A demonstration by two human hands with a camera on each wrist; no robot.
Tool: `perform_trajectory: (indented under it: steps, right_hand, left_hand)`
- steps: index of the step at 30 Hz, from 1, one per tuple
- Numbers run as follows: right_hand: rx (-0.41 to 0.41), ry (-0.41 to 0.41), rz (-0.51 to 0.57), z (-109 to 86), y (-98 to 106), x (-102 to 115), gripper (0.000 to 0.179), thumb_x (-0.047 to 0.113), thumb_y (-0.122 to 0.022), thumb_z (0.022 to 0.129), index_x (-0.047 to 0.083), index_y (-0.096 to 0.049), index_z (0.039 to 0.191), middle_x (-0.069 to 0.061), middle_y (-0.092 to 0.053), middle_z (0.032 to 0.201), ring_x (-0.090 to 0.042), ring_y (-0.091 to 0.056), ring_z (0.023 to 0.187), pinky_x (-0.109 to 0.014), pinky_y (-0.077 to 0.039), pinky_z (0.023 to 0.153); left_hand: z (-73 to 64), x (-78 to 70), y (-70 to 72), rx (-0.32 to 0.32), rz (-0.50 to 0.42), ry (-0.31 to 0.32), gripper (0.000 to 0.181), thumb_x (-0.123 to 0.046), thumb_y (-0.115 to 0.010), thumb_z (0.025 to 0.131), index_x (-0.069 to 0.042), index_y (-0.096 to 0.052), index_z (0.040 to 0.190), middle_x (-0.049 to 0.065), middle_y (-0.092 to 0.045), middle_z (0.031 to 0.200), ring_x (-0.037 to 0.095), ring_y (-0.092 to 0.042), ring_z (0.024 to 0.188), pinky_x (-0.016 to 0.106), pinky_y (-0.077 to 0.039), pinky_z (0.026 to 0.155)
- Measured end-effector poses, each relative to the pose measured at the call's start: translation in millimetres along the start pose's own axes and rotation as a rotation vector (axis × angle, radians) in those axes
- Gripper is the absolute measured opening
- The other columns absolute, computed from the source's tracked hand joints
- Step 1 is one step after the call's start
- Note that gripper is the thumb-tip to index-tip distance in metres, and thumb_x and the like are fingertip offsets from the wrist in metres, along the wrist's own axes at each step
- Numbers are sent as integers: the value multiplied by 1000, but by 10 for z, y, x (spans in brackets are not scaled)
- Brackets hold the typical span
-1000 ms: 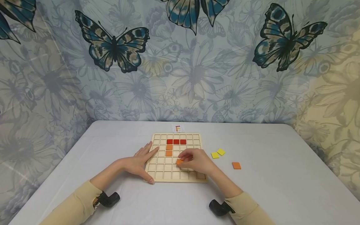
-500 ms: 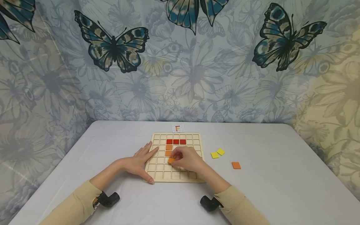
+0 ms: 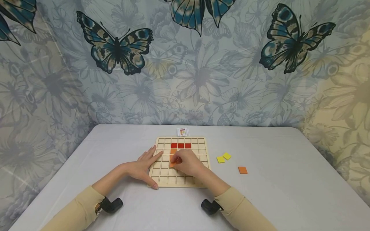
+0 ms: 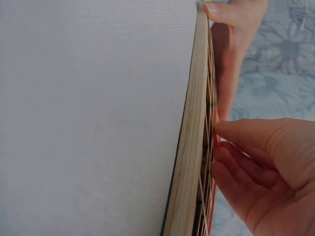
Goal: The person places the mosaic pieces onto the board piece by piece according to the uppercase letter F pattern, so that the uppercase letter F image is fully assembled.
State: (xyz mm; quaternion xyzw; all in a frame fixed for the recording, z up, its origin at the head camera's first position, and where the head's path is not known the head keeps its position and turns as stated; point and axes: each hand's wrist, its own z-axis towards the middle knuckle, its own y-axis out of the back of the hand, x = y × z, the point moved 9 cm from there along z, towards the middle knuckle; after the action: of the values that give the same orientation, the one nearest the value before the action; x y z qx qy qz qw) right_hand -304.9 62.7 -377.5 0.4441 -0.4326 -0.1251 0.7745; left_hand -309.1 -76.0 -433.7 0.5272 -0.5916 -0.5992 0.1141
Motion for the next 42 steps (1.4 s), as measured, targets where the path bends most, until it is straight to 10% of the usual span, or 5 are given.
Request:
perform_trajectory:
  steps: [42]
  right_hand:
    - [-71,-335,170,-579,403,-546,7,17,-73,87,17,-74,94,8,-66,87,-13,-62,85,-34,-50,78]
  left_hand:
    - [-14,-40,14,-15,-10,-25,131,-57,-86,63,-15,-6,158,19,17,160,30,16,147,50,3,117]
